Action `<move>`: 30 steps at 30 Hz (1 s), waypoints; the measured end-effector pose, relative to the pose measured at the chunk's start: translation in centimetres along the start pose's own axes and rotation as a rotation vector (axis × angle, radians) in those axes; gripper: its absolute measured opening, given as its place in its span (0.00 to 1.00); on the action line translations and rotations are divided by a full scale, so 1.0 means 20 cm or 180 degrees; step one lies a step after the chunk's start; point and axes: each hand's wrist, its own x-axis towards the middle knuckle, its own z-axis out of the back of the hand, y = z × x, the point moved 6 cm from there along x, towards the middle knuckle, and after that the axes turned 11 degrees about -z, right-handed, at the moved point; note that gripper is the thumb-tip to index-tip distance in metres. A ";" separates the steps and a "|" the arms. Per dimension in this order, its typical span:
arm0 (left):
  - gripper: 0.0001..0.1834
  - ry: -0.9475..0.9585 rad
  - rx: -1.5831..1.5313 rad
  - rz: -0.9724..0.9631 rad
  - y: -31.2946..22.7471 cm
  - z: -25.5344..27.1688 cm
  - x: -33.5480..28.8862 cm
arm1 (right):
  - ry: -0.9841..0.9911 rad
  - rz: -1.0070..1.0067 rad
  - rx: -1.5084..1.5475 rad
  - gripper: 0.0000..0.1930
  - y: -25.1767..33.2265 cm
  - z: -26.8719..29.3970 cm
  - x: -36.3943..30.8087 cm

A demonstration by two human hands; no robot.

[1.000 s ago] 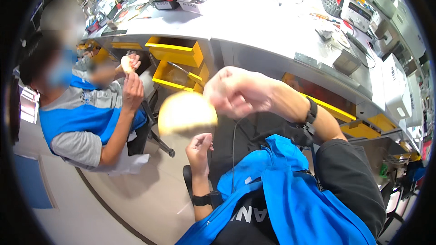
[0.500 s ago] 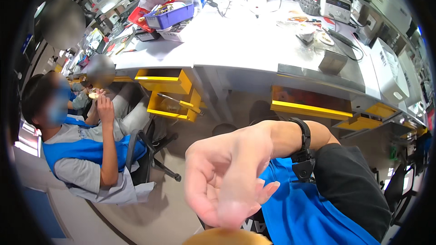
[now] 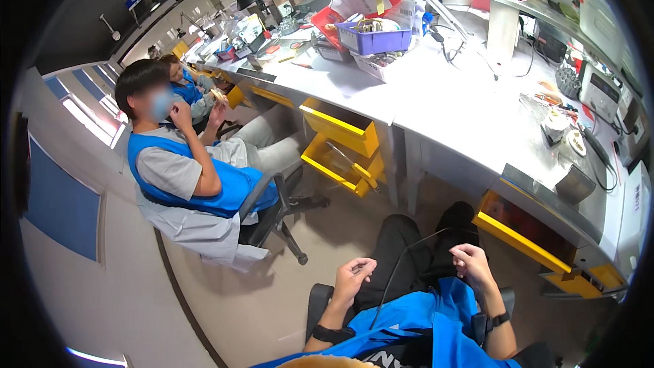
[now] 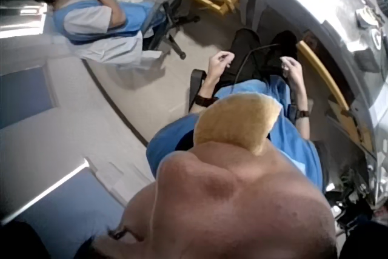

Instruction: Fabricating and inspecting dental prosthetics using an electric grinder and manual tools in a laboratory.

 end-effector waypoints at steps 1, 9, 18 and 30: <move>0.10 0.0019 0.0024 -0.0009 0.01 -0.01 0.03 | -0.0041 0.0016 0.0273 0.06 -0.02 0.07 -0.01; 0.11 0.0641 0.0275 0.0058 -0.08 -0.40 0.15 | -0.0256 0.0424 0.0428 0.07 0.02 0.26 -0.11; 0.09 0.1232 0.0302 0.0126 -0.03 -0.71 0.11 | -0.0813 0.0855 0.0497 0.07 -0.04 0.45 -0.28; 0.08 0.2013 0.0440 0.0246 0.06 -0.96 0.07 | -0.0446 0.4106 0.0429 0.10 0.60 0.28 -1.37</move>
